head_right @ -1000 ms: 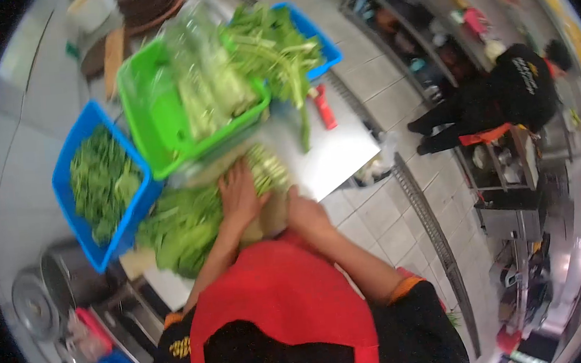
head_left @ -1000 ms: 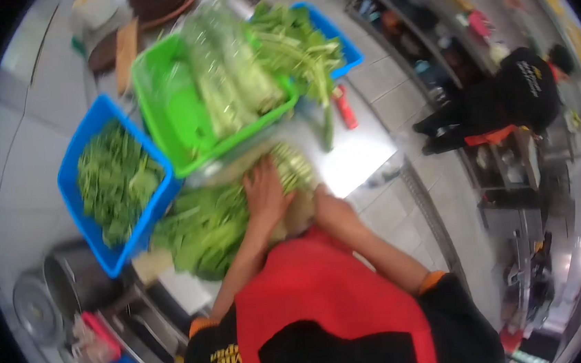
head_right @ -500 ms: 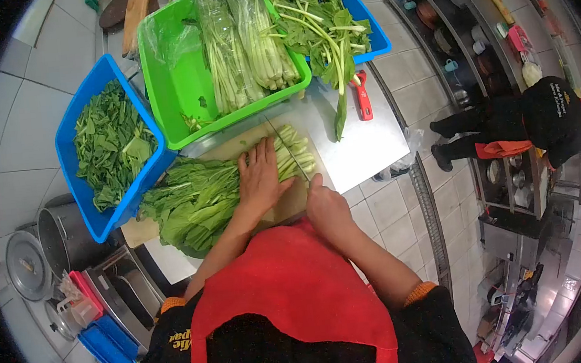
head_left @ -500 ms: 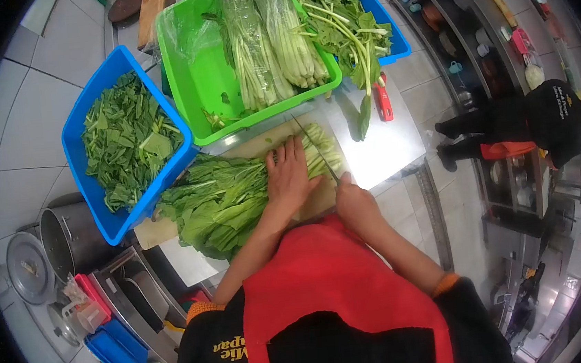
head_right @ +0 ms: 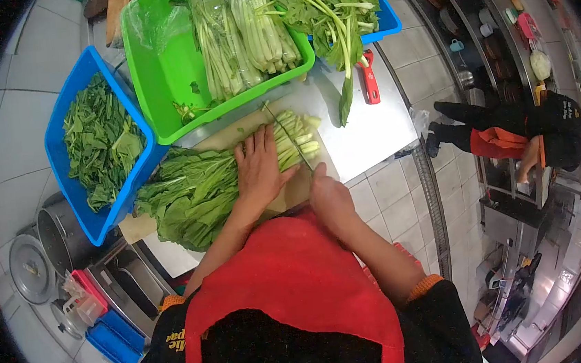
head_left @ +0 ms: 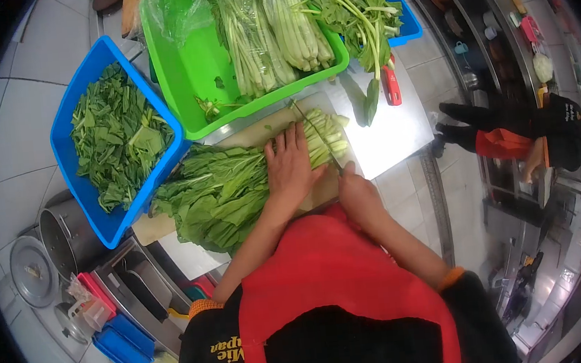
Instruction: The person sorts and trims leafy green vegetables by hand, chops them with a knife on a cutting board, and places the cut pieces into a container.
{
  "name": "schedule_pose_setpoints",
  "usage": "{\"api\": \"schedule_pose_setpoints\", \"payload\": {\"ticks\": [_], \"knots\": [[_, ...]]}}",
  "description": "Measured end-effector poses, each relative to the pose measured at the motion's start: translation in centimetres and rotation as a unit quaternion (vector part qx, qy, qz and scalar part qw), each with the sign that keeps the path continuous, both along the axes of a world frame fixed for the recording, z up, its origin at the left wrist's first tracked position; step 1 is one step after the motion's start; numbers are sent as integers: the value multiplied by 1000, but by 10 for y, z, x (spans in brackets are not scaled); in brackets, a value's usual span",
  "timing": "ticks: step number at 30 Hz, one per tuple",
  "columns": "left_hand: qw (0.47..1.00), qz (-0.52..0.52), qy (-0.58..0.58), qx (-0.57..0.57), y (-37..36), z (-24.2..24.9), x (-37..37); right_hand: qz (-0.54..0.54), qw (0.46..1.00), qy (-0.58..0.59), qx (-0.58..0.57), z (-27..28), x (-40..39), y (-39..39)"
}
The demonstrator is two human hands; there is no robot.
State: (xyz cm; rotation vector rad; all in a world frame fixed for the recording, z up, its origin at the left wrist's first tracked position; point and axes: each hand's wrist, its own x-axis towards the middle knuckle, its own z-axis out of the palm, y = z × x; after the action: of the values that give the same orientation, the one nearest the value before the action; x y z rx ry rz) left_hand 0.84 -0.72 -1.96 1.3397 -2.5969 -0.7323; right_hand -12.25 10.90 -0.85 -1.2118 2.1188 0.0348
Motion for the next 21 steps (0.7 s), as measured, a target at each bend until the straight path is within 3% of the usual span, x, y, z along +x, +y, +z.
{"api": "schedule_pose_setpoints", "payload": {"ticks": [9,15,21], "knots": [[999,25,-7,-22,-1,1,-3,22,1000,-8,-19,28,-5,30],[999,14,-9,-31,2,-2,-4,15,999,22,-46,-12,1,10],[998,22,-13,-63,3,1,-5,22,992,49,-110,-7,6,-11]]}}
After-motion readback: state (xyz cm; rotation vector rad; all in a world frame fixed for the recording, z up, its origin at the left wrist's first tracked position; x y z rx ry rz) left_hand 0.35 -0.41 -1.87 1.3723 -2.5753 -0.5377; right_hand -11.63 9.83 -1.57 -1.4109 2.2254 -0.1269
